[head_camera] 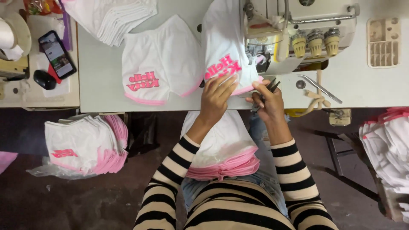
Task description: The person is using thread snips to trim loose threads from finished garments and then stacking them on a table.
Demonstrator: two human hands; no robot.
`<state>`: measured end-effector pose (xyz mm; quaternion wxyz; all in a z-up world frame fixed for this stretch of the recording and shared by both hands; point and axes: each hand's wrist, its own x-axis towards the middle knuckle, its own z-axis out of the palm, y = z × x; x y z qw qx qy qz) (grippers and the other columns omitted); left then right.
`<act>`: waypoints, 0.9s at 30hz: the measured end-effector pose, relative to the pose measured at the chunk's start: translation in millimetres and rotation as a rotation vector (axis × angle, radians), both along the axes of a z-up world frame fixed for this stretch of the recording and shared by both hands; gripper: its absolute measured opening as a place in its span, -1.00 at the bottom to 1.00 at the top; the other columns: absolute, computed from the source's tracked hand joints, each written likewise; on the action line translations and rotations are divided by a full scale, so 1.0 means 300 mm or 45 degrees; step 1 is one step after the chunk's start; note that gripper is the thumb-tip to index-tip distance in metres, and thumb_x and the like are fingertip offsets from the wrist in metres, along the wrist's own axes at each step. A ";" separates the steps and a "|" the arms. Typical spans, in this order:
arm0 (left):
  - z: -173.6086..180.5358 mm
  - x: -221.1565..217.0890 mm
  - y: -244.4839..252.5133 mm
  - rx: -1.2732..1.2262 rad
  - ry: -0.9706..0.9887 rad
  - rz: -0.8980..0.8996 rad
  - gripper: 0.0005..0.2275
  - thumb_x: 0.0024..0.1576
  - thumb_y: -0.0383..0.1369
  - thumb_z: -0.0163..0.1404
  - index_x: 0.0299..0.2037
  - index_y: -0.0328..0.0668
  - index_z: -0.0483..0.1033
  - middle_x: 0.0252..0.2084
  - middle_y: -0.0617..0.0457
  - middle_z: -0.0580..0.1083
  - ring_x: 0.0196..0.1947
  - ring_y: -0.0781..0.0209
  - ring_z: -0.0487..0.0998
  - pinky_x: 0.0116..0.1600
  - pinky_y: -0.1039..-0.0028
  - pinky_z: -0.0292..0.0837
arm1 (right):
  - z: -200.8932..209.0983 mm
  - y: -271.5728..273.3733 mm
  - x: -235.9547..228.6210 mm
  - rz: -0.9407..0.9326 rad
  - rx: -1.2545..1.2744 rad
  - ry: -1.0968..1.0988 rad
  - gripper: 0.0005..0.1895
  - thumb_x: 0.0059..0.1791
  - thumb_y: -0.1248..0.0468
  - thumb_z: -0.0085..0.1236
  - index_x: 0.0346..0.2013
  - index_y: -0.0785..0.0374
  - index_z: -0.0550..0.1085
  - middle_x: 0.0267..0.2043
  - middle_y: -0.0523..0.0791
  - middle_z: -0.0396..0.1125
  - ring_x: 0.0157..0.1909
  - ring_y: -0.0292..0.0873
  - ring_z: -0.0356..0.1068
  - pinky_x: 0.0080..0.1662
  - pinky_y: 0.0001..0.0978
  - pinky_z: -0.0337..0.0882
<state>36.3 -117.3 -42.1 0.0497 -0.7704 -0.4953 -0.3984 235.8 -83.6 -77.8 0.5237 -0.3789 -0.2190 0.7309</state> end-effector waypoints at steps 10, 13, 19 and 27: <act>0.055 -0.111 0.104 -0.141 -0.111 -0.047 -0.48 0.12 -0.81 -0.21 0.28 -0.28 0.44 0.38 -0.08 0.37 0.43 0.01 0.32 0.48 0.25 0.23 | 0.093 0.057 -0.100 -0.182 0.080 -0.408 -0.53 0.02 0.26 0.40 -0.64 0.28 0.32 -0.74 -0.12 0.11 -0.80 -0.35 0.02 -0.56 -0.31 0.55; 0.050 -0.121 0.117 -0.188 -0.125 -0.035 -0.51 0.15 -0.83 -0.21 0.29 -0.37 0.39 0.43 -0.13 0.30 0.46 -0.05 0.26 0.52 0.25 0.19 | 0.121 0.018 -0.087 -0.167 0.087 -0.497 -0.49 0.03 0.22 0.42 -0.64 0.26 0.30 -0.75 -0.15 0.09 -0.78 -0.38 0.00 -0.59 -0.38 0.49; 0.066 -0.178 0.239 -0.249 -0.236 0.470 -0.37 0.32 -0.11 0.08 0.46 -0.27 0.07 0.48 -0.32 0.17 0.50 -0.28 0.20 0.55 0.03 0.20 | 0.285 -0.051 -0.044 -0.080 -0.090 -0.480 -0.43 0.01 0.20 0.34 -0.77 0.10 0.19 -0.77 -0.21 -0.01 -0.68 -0.30 0.07 -0.54 -0.45 0.20; 0.223 -0.295 0.270 -0.424 -0.848 -0.339 -0.81 0.22 -0.67 -0.23 -0.11 -0.29 0.41 0.04 -0.08 0.36 0.21 -0.02 0.39 0.40 0.30 0.18 | 0.332 -0.038 -0.029 0.164 0.027 -0.555 -0.54 0.08 -0.07 0.08 -0.30 0.31 0.55 -0.46 -0.12 0.37 -0.71 -0.39 -0.08 -0.41 -0.46 0.50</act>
